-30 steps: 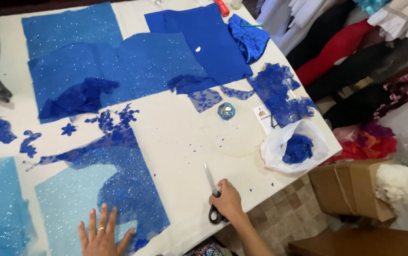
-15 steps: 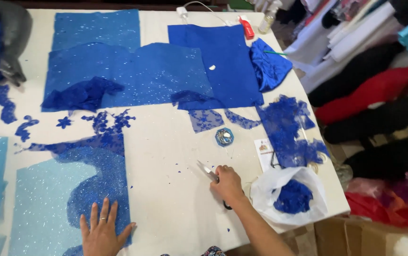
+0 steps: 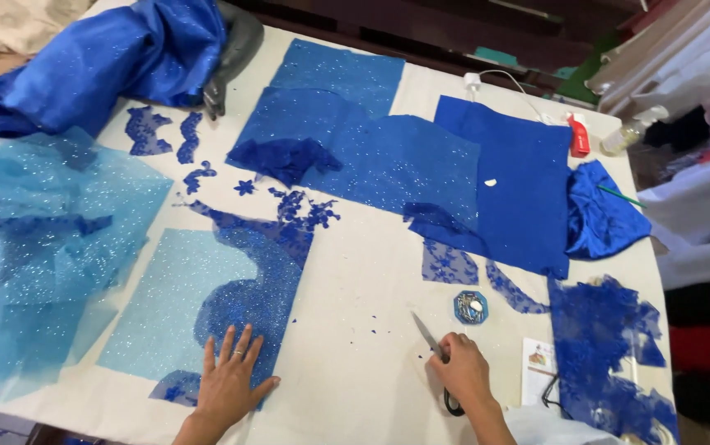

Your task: The person cuts a piece of blue glittery fabric using scissors, then pins a lace trim to it. They measure the fabric with a tape measure and continue cutting along the edge.

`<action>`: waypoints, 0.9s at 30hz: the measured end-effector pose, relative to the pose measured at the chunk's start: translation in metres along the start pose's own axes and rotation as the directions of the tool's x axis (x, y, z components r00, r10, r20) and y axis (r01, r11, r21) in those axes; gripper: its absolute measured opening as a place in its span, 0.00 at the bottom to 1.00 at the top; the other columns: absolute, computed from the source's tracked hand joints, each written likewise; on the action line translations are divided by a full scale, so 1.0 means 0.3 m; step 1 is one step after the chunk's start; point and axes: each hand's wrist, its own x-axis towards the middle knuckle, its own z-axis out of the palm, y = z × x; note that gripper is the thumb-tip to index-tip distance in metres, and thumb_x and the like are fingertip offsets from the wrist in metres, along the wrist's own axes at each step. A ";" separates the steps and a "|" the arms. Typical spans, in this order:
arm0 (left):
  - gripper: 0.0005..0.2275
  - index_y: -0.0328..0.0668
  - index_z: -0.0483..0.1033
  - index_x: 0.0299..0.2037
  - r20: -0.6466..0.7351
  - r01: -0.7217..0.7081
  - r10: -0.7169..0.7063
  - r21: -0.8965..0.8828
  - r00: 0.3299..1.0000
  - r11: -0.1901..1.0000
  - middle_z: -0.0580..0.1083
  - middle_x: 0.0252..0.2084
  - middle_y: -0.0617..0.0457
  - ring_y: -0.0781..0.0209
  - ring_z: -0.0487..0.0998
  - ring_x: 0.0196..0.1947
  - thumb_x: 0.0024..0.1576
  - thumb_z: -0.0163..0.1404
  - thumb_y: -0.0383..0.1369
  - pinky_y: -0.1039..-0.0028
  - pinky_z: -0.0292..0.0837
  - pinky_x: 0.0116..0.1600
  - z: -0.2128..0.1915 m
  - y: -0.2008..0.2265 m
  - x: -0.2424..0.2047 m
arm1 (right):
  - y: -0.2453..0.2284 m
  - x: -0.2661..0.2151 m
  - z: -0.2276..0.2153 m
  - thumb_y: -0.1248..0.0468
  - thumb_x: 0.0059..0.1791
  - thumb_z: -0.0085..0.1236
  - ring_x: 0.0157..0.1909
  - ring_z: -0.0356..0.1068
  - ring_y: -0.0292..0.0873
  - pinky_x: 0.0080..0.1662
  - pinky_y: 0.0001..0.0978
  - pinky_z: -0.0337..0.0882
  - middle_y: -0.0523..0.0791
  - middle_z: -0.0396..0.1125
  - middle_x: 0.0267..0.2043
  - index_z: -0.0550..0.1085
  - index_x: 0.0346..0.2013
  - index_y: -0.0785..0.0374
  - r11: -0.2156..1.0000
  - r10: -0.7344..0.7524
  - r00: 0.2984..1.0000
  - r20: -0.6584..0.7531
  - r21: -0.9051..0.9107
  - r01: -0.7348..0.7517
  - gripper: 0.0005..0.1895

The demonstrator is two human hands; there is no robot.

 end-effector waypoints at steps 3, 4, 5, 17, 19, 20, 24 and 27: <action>0.40 0.58 0.42 0.73 -0.085 -0.015 0.014 -0.018 0.996 1.000 0.39 0.77 0.56 0.47 0.33 0.77 0.55 0.31 0.70 0.42 0.24 0.75 0.066 -0.002 0.031 | 0.048 0.002 0.006 0.48 0.47 0.55 0.51 0.68 0.35 0.47 0.33 0.71 0.34 0.70 0.45 0.72 0.43 0.48 1.000 0.017 1.000 -0.003 -0.009 -0.017 0.14; 0.40 0.58 0.42 0.73 -0.084 0.006 -0.008 -0.025 0.996 1.000 0.39 0.77 0.56 0.47 0.33 0.77 0.55 0.31 0.70 0.42 0.24 0.75 0.070 0.001 0.029 | 0.072 0.005 0.011 0.48 0.47 0.55 0.51 0.68 0.35 0.47 0.33 0.71 0.34 0.70 0.45 0.72 0.43 0.48 1.000 -0.004 1.000 0.002 -0.015 0.004 0.14; 0.40 0.57 0.44 0.73 -0.102 -0.008 0.003 -0.050 0.995 0.999 0.39 0.77 0.55 0.46 0.33 0.77 0.56 0.33 0.70 0.42 0.24 0.74 0.074 0.004 0.026 | 0.096 0.008 0.016 0.48 0.47 0.55 0.53 0.69 0.35 0.51 0.32 0.71 0.34 0.71 0.46 0.73 0.44 0.48 0.999 0.032 0.999 -0.038 -0.007 -0.032 0.15; 0.64 0.50 0.39 0.71 -0.885 -0.290 0.251 0.140 0.391 0.947 0.35 0.79 0.49 0.46 0.31 0.80 0.19 0.40 0.73 0.44 0.22 0.77 0.182 0.105 0.046 | 0.746 0.217 -0.031 0.20 0.35 0.50 0.73 0.59 0.45 0.70 0.41 0.60 0.37 0.52 0.74 0.51 0.71 0.42 0.844 0.521 0.833 0.186 -0.255 -0.471 0.57; 0.66 0.48 0.38 0.71 -0.872 -0.369 0.322 0.180 0.370 0.912 0.34 0.79 0.48 0.46 0.31 0.79 0.15 0.41 0.73 0.43 0.23 0.76 0.197 0.134 0.057 | 0.903 0.156 -0.037 0.17 0.33 0.50 0.74 0.56 0.48 0.70 0.44 0.58 0.38 0.48 0.75 0.46 0.72 0.43 0.766 0.642 0.724 0.251 -0.229 -0.601 0.63; 0.67 0.49 0.40 0.72 -0.859 -0.389 0.331 0.172 0.391 0.905 0.37 0.79 0.49 0.45 0.34 0.78 0.16 0.42 0.72 0.42 0.25 0.76 0.217 0.144 0.064 | 0.992 0.107 -0.048 0.15 0.30 0.51 0.75 0.54 0.50 0.71 0.46 0.57 0.39 0.45 0.76 0.41 0.74 0.44 0.685 0.723 0.613 0.319 -0.219 -0.695 0.69; 0.61 0.58 0.27 0.72 -0.822 -0.433 0.318 0.097 0.473 0.896 0.29 0.77 0.62 0.57 0.30 0.74 0.17 0.40 0.50 0.50 0.21 0.74 0.191 0.208 0.081 | 0.791 -0.243 -0.208 0.20 0.32 0.54 0.71 0.63 0.54 0.65 0.52 0.62 0.43 0.59 0.72 0.52 0.73 0.42 0.621 0.749 0.588 0.305 -0.017 -0.783 0.62; 0.62 0.63 0.27 0.72 -0.821 -0.427 0.312 0.094 0.477 0.899 0.28 0.78 0.67 0.64 0.28 0.76 0.15 0.36 0.57 0.51 0.24 0.74 0.199 0.224 0.081 | 0.746 -0.304 -0.175 0.29 0.44 0.51 0.69 0.64 0.51 0.64 0.44 0.65 0.42 0.61 0.70 0.59 0.70 0.42 0.599 0.720 0.563 0.405 0.047 -0.799 0.44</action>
